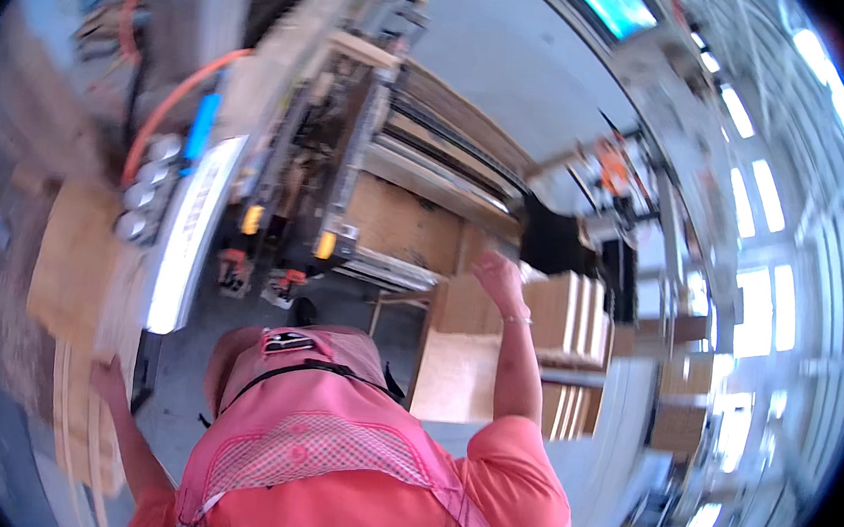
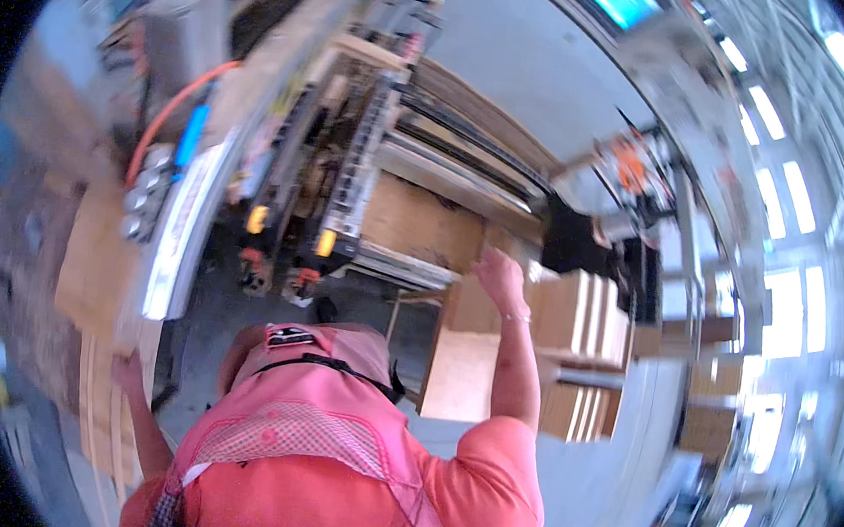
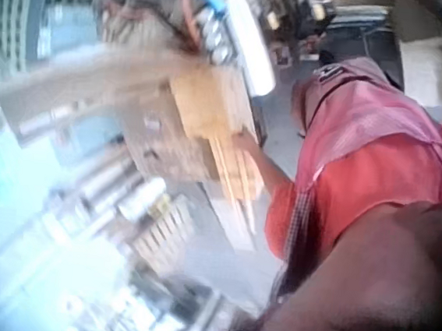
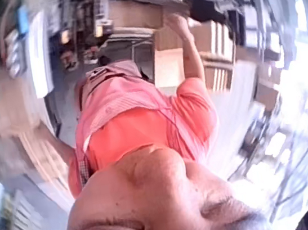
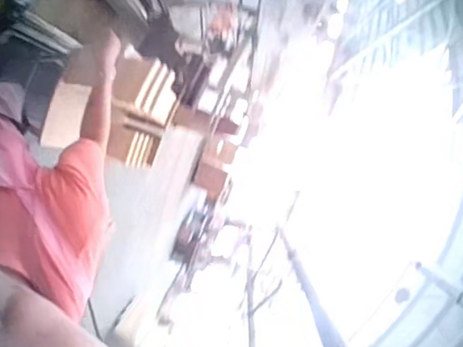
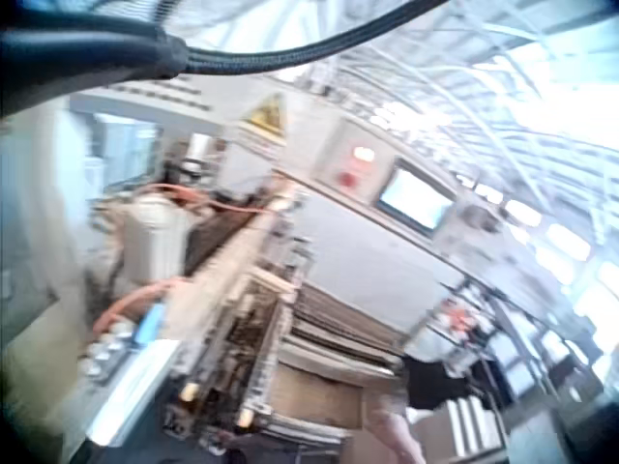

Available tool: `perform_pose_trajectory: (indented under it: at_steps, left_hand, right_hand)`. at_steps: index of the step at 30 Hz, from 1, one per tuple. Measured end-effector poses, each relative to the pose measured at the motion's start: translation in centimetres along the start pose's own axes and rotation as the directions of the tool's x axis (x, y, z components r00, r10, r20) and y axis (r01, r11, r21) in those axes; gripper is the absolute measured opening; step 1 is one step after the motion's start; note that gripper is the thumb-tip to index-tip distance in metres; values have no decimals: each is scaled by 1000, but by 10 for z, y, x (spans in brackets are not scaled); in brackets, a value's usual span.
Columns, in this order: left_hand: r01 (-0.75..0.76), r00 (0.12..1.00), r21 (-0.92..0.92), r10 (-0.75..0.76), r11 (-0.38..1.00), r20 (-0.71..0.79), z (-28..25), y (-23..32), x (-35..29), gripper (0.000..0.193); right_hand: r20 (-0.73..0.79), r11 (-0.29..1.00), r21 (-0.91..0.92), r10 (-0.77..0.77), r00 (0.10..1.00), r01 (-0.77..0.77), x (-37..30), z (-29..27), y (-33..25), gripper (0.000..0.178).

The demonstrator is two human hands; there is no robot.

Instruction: The person operates a woodworking machine to process small wooden blocks. They repeatedly pick up blocks from a stack, feed them into the machine's processing area, and then remove the processed blocks to place them on a nearby surface.

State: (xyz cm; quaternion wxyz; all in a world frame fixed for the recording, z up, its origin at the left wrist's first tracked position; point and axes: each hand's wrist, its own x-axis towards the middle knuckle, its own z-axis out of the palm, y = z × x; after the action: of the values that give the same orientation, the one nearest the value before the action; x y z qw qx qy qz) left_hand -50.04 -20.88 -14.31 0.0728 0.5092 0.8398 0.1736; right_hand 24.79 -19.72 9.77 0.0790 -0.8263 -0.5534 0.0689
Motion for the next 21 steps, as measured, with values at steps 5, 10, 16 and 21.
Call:
perform_pose_trajectory:
  at_steps: [5, 10, 16, 21]
  left_hand:
    - [93, 980, -148, -64, 985, 190, -7, -13, 15, 32]
    - [211, 937, -209, -136, 955, 322, -31, 31, 8, 28]
    - [514, 808, -395, -276, 762, 520, -12, 32, -33, 22]
    - [528, 738, -382, -187, 758, 648, 30, 41, -55, 21]
  right_hand:
    - [-177, 958, -57, 267, 947, -281, -57, -23, 54, 30]
    - [-477, 801, -206, 420, 772, -563, -101, -62, 113, 27]
    - [-402, 631, -363, 558, 726, -686, -109, -85, 110, 42]
    - [-372, 554, -323, 671, 642, -767, -99, -79, 101, 47]
